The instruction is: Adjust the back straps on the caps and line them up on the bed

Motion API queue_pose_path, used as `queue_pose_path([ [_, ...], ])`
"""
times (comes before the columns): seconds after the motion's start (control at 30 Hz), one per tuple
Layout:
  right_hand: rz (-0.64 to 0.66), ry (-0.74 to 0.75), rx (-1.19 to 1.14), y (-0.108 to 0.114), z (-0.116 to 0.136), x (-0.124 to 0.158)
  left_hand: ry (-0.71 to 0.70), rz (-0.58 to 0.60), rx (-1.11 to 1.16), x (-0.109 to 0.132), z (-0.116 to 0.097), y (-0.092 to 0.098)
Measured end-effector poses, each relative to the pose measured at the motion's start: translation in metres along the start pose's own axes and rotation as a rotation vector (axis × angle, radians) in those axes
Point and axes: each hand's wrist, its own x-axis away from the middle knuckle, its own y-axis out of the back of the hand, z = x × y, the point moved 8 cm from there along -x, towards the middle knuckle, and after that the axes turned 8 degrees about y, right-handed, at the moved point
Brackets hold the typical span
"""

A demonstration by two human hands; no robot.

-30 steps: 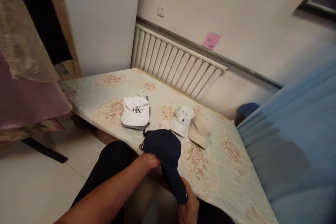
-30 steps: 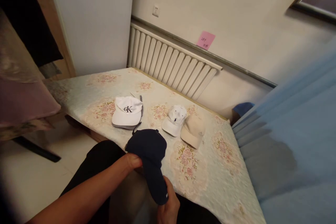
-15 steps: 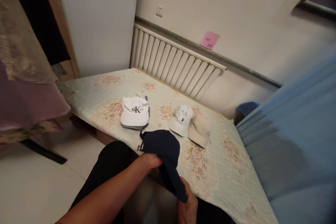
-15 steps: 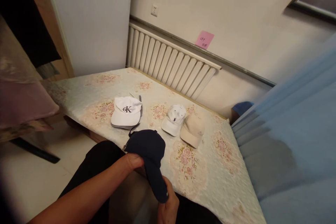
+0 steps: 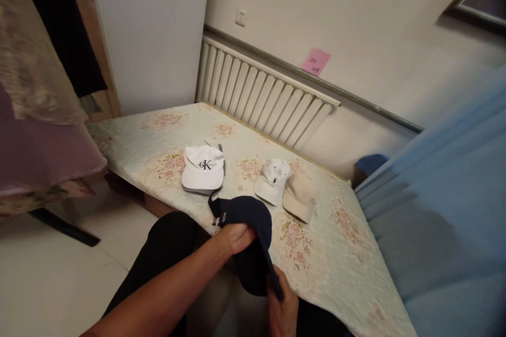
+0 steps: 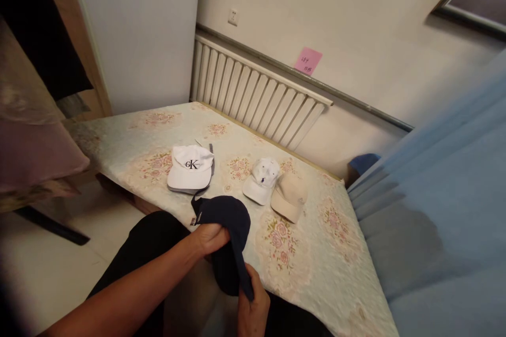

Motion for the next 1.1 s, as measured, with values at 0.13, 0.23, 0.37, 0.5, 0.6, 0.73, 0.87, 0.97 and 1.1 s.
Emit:
queue_pose_path([
  [0.13, -0.037, -0.029, 0.044, 0.006, 0.000, -0.002, 0.046, 0.009, -0.044, -0.001, 0.005, 0.002],
  [0.23, -0.037, -0.070, 0.093, 0.009, 0.002, -0.003, 0.073, 0.000, -0.078, -0.002, 0.008, 0.006],
  [0.37, -0.064, -0.124, 0.115, 0.013, 0.000, -0.001, 0.058, 0.010, -0.145, 0.000, 0.008, 0.004],
  [0.5, -0.079, -0.161, 0.135, 0.014, -0.008, 0.004, 0.032, 0.035, -0.251, 0.001, 0.008, 0.001],
  [0.6, -0.080, -0.160, 0.145, 0.014, -0.009, 0.006, 0.022, 0.028, -0.314, 0.000, 0.009, 0.002],
  [0.73, -0.046, -0.099, 0.151, 0.012, -0.001, 0.003, 0.006, -0.010, -0.341, 0.000, 0.008, 0.004],
  [0.87, 0.004, 0.027, 0.144, 0.006, 0.017, -0.001, -0.034, -0.031, -0.369, 0.001, 0.006, 0.003],
  [0.97, 0.024, 0.108, 0.147, 0.003, 0.028, -0.004, -0.088, -0.072, -0.405, 0.002, 0.003, 0.005],
  [1.1, 0.056, 0.175, 0.160, -0.002, 0.033, -0.003, -0.091, -0.130, -0.431, 0.005, 0.000, 0.005],
])
